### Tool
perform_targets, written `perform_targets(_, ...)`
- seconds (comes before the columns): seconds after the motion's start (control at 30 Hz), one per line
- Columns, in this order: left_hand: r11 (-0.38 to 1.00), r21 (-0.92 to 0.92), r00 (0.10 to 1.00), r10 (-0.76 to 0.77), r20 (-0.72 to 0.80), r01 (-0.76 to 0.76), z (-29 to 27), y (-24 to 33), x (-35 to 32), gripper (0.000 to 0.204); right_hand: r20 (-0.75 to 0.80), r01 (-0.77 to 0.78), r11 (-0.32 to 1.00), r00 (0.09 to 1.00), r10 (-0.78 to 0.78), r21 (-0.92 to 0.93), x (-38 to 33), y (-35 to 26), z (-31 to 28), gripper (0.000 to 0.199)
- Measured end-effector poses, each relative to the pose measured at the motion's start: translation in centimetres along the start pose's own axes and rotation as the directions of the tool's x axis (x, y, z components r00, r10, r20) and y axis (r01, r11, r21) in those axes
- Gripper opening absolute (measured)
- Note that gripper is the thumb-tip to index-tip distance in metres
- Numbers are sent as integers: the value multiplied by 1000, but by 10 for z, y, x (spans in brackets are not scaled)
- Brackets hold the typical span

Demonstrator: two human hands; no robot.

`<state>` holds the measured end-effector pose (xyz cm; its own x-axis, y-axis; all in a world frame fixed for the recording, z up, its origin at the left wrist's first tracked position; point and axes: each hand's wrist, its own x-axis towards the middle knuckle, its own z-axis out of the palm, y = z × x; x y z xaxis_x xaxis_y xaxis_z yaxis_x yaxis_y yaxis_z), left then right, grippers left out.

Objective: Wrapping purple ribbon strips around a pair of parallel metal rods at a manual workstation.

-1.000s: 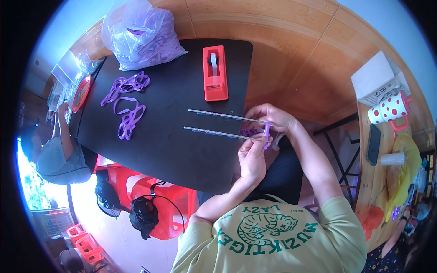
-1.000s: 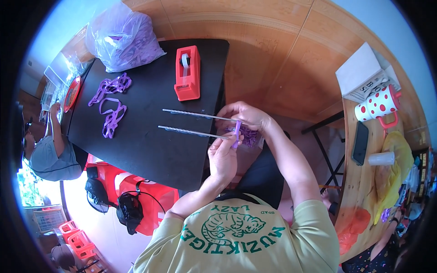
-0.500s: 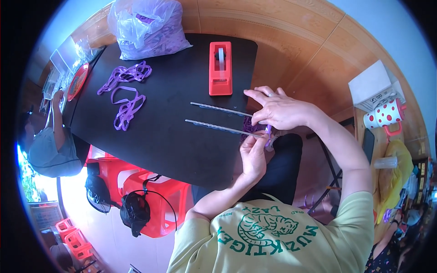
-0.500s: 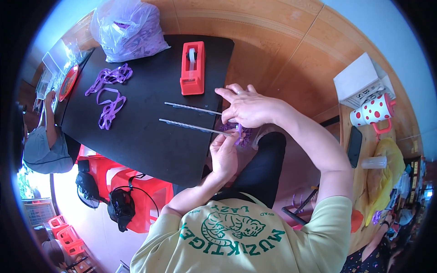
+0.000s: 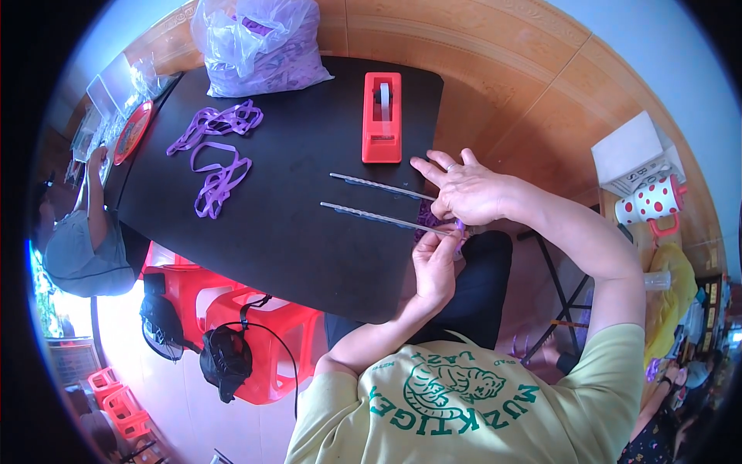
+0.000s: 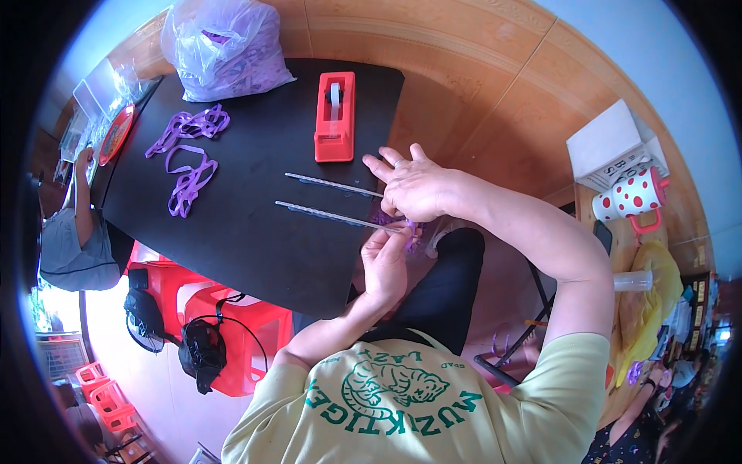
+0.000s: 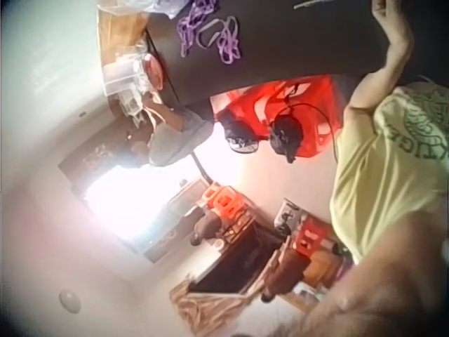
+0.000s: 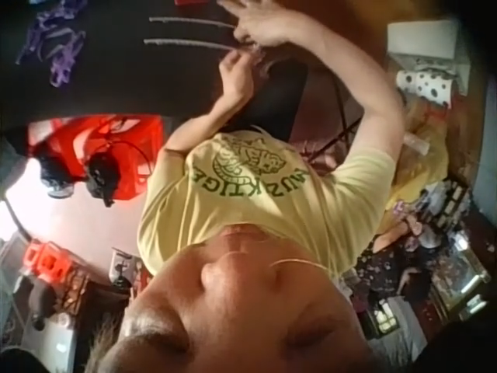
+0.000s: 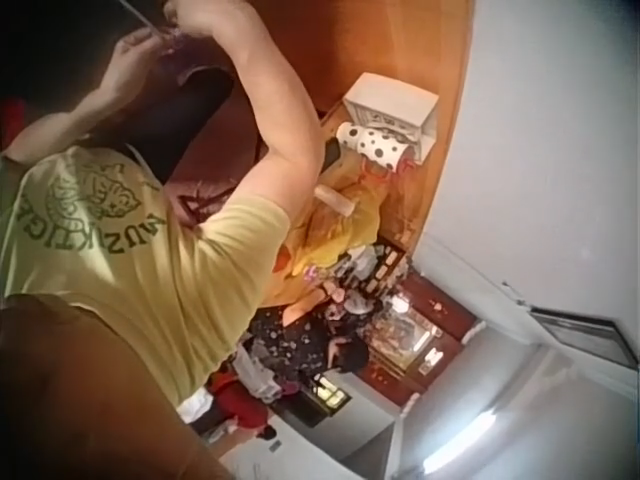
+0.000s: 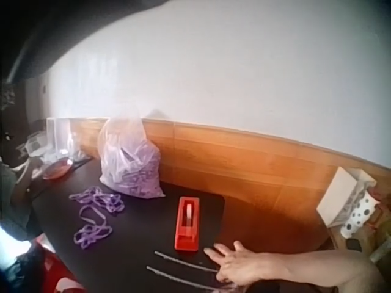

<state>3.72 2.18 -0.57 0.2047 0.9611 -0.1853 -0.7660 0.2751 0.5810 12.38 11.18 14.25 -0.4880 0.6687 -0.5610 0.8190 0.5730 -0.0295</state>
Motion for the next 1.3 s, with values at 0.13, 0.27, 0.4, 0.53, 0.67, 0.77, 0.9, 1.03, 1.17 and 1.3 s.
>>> perform_targets(0.13,1000,-3,1000,3,-1,-3,1,1,-1,7,-98,35,999,995,-35,-4,3,5,13,8)
perform_targets(0.27,1000,2,1000,3,-12,-3,4,2,-2,7,-169,64,998,984,-59,25,5,8,20,6)
perform_targets(0.4,1000,-4,1000,-16,-12,16,3,3,-2,7,-235,101,994,968,-88,44,6,10,25,6)
perform_targets(0.53,1000,1,999,-17,-34,17,5,4,-2,6,-215,109,994,972,-100,28,4,9,24,4)
perform_targets(0.67,1000,-20,999,-20,-45,19,7,5,-1,5,-281,132,986,955,-98,103,7,15,31,6)
perform_targets(0.77,998,-34,998,-54,-35,53,7,7,-1,6,-297,152,970,950,-90,191,4,19,33,9)
perform_targets(0.9,997,-55,999,-46,-18,45,8,7,-1,6,-336,191,946,937,-97,261,-2,21,37,10)
perform_targets(1.03,996,-80,999,-42,-13,40,7,5,0,7,-401,224,932,911,-97,284,-10,25,44,9)
perform_targets(1.17,992,-113,999,-51,4,51,5,6,2,8,-539,323,898,833,-120,300,-13,31,55,8)
perform_targets(1.3,990,-127,998,-61,12,62,3,6,3,9,-633,384,866,767,-105,321,-18,34,65,9)
